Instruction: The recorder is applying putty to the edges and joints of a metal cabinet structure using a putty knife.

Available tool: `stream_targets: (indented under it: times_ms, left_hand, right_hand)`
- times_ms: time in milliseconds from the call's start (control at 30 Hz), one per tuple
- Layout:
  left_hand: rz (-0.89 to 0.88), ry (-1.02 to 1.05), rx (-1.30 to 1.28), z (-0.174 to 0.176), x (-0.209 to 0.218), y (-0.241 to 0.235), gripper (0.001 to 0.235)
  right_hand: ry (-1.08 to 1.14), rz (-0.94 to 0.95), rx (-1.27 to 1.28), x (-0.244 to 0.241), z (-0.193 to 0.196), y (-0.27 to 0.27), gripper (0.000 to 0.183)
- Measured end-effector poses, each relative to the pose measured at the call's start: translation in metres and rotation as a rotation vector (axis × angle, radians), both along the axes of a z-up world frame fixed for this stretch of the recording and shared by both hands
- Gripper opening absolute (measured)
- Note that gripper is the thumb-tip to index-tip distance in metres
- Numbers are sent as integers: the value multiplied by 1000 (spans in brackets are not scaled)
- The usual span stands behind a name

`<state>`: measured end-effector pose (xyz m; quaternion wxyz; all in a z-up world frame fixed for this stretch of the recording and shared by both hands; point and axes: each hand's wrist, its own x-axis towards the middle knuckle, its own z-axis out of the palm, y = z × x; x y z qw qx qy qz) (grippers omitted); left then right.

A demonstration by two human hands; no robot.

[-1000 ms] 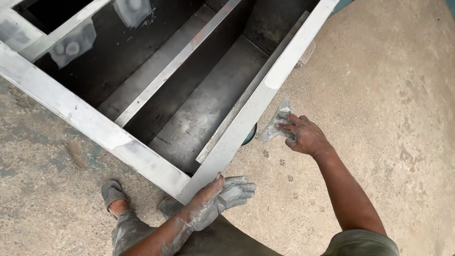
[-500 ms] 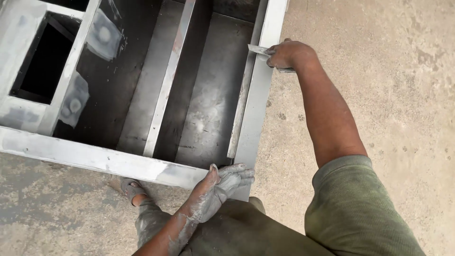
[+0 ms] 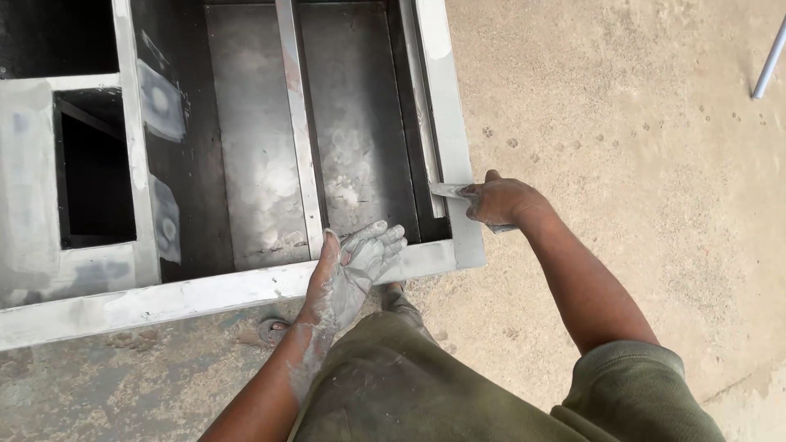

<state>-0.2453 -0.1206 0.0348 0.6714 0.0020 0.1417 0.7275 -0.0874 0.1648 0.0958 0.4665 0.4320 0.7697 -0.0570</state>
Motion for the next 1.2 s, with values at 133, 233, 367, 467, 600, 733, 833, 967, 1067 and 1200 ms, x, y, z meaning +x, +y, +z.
stream_targets:
  times_ms: [133,233,367,467,600,733,833,967,1067,1200]
  left_hand:
    - [-52,-30,42,5,-4,18,92]
    - [-121,-31,45,15,-7,25,92]
    - [-151,27,57,13,-19,24,92]
    - [-140,73,-3,10,-22,25,93]
    - [-166,98,-24,5,-17,44,93]
    - [-193,82,-7,4,-9,42,94]
    - [-221,88,-5,3,-22,41,94]
    - [-267,83,-54,0,-39,29,93]
    - [-296,91,-70,-10,-48,17,93]
    - [-315,63,-81,-21,-54,4,92]
  right_hand:
    - [11,-62,30,36,15,-70,55]
    - [-10,-125,-1,62,28,-119,55]
    - [-51,-118,-162,132,5,-175,48]
    - [183,-185,-10,132,22,-179,56]
    - [335,-122,228,90,27,-170,58]
    - [332,-78,246,71,9,-163,56]
    - [335,-77,276,58,-5,-156,54]
    - [378,-80,360,59,-27,-164,55]
    - [365,-74,377,55,-31,-165,57]
    - [272,-130,308,70,-28,-202,62]
